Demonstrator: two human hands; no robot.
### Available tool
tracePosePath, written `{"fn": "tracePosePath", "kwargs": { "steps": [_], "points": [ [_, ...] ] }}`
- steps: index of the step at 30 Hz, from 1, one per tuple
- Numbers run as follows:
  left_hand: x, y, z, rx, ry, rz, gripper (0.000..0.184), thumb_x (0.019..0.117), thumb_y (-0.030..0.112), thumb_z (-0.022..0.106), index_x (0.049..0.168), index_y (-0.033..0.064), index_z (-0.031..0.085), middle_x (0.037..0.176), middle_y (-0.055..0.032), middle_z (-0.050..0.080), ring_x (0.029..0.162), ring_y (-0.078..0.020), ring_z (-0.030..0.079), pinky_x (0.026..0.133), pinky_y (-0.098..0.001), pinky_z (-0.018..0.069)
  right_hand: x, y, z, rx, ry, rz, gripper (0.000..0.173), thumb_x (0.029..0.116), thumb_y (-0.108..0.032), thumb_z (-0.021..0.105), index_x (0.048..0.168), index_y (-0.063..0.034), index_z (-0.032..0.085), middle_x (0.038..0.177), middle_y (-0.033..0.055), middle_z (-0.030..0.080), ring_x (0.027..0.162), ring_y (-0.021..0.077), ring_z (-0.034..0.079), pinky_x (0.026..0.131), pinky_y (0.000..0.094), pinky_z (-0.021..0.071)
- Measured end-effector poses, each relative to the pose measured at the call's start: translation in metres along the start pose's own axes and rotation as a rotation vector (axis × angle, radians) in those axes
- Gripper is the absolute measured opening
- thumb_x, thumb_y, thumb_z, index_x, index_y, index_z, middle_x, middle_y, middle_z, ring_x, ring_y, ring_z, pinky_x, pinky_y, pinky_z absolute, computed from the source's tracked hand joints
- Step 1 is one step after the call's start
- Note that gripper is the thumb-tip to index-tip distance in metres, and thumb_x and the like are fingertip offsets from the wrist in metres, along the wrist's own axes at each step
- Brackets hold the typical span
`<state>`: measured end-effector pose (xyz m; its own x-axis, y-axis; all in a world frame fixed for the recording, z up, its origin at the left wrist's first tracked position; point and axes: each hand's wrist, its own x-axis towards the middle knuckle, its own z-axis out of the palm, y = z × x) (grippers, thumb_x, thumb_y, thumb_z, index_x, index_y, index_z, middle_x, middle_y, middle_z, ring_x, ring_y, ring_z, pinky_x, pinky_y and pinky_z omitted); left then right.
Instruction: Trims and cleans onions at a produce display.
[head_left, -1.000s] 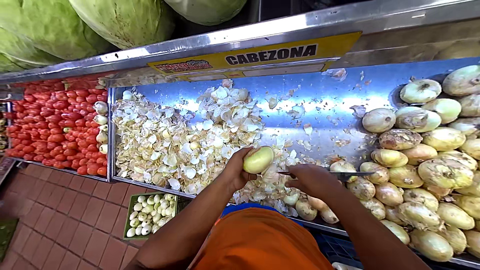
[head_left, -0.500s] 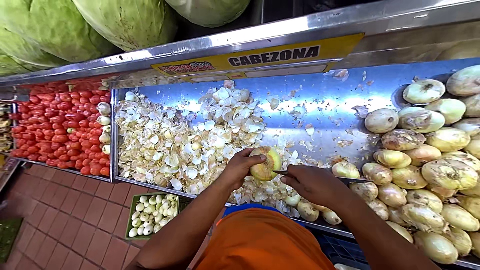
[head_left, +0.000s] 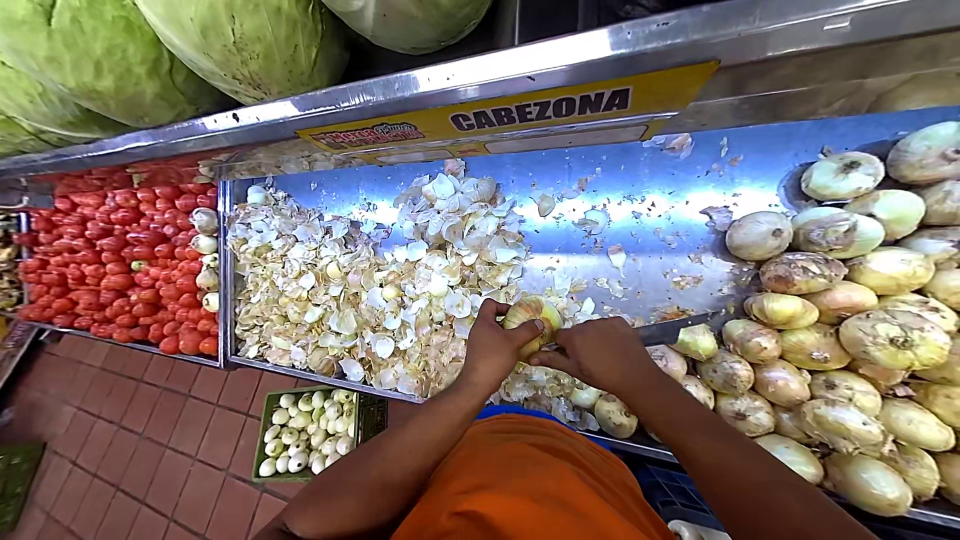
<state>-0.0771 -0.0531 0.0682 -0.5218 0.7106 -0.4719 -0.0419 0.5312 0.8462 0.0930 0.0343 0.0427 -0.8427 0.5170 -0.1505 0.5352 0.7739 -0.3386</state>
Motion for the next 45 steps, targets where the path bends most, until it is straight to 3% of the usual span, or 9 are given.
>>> {"fn": "tracePosePath", "kwargs": {
  "steps": [6,10,13,18,22,26,35,40,45],
  "points": [
    [0.001,-0.007,0.002,-0.167,-0.003,-0.219,0.045,0.0962,0.032,0.072,0.123,0.0043,0.049,0.103,-0.0192,0.065,0.083,-0.0294,0.068,0.069,-0.0444,0.0581,-0.003,0.009,0.007,-0.054,0.1,-0.174,0.077,0.0955,-0.081,0.031,0.07,-0.0142,0.06,0.055,0.0031,0.054,0.055,0.0229,0.063,0.049,0.0435,0.0488],
    [0.013,-0.003,-0.012,-0.312,-0.063,-0.336,0.046,0.1032,0.041,0.057,0.135,0.0088,0.05,0.119,-0.0187,0.065,0.095,-0.0308,0.068,0.075,-0.0454,0.0582,-0.014,0.001,0.025,0.026,-0.113,-0.259,0.078,0.0973,-0.077,0.035,0.078,-0.0078,0.064,0.064,0.0113,0.062,0.066,0.0335,0.068,0.06,0.0555,0.0531],
    [0.016,0.009,-0.027,-0.364,-0.148,-0.368,0.042,0.1033,0.042,0.051,0.131,0.0107,0.06,0.118,-0.016,0.066,0.096,-0.0276,0.068,0.074,-0.0413,0.0576,-0.011,0.004,0.037,0.05,-0.227,-0.169,0.077,0.0979,-0.076,0.036,0.084,-0.0063,0.065,0.072,0.0135,0.065,0.074,0.035,0.07,0.067,0.0562,0.0535],
    [0.013,0.016,-0.033,-0.422,-0.238,-0.312,0.042,0.104,0.039,0.055,0.134,0.009,0.057,0.122,-0.0195,0.066,0.102,-0.033,0.069,0.083,-0.0487,0.0594,-0.013,0.007,-0.012,0.234,-0.572,0.005,0.062,0.0931,-0.068,0.061,0.104,-0.0073,0.069,0.094,0.015,0.07,0.095,0.0362,0.068,0.085,0.0621,0.0521],
    [0.011,0.017,-0.034,-0.26,-0.249,-0.19,0.035,0.0988,0.025,0.065,0.129,0.0088,0.054,0.111,-0.0169,0.068,0.091,-0.0262,0.069,0.076,-0.0409,0.0591,-0.021,0.005,-0.041,0.387,-0.292,0.075,0.067,0.0851,-0.081,0.057,0.085,-0.015,0.066,0.069,0.0027,0.06,0.069,0.0226,0.063,0.065,0.0503,0.052],
    [0.006,0.019,-0.029,-0.212,-0.29,-0.157,0.044,0.0951,0.018,0.067,0.135,0.0109,0.049,0.117,-0.0163,0.065,0.094,-0.0271,0.068,0.078,-0.0428,0.058,-0.012,0.003,-0.044,0.186,-0.236,0.236,0.075,0.0805,-0.089,0.05,0.087,-0.016,0.066,0.074,0.0041,0.064,0.077,0.0246,0.067,0.069,0.0497,0.0532],
    [-0.003,0.017,-0.017,-0.217,-0.305,-0.118,0.051,0.0895,0.005,0.065,0.139,0.0154,0.053,0.12,-0.0174,0.065,0.099,-0.0286,0.067,0.082,-0.0451,0.0569,-0.007,-0.002,-0.026,0.102,-0.326,0.204,0.079,0.0838,-0.088,0.045,0.087,-0.0129,0.069,0.082,0.0082,0.068,0.087,0.0278,0.07,0.074,0.0515,0.0547],
    [-0.007,0.012,-0.005,-0.218,-0.186,-0.111,0.049,0.0879,0.006,0.074,0.131,0.0104,0.053,0.116,-0.0177,0.066,0.096,-0.0303,0.068,0.08,-0.0471,0.0579,-0.002,-0.008,-0.019,0.068,-0.218,0.167,0.082,0.0839,-0.09,0.04,0.082,-0.0135,0.068,0.074,0.0071,0.067,0.079,0.0268,0.07,0.068,0.0507,0.0542],
    [-0.008,0.007,0.004,-0.2,-0.052,-0.151,0.05,0.0884,0.009,0.076,0.131,0.0085,0.05,0.109,-0.019,0.068,0.09,-0.0303,0.069,0.076,-0.0463,0.0585,-0.001,-0.006,0.001,-0.062,0.001,-0.02,0.08,0.0955,-0.082,0.028,0.072,-0.0131,0.061,0.059,0.0056,0.058,0.062,0.0251,0.067,0.055,0.0453,0.0508]
  ]
}}
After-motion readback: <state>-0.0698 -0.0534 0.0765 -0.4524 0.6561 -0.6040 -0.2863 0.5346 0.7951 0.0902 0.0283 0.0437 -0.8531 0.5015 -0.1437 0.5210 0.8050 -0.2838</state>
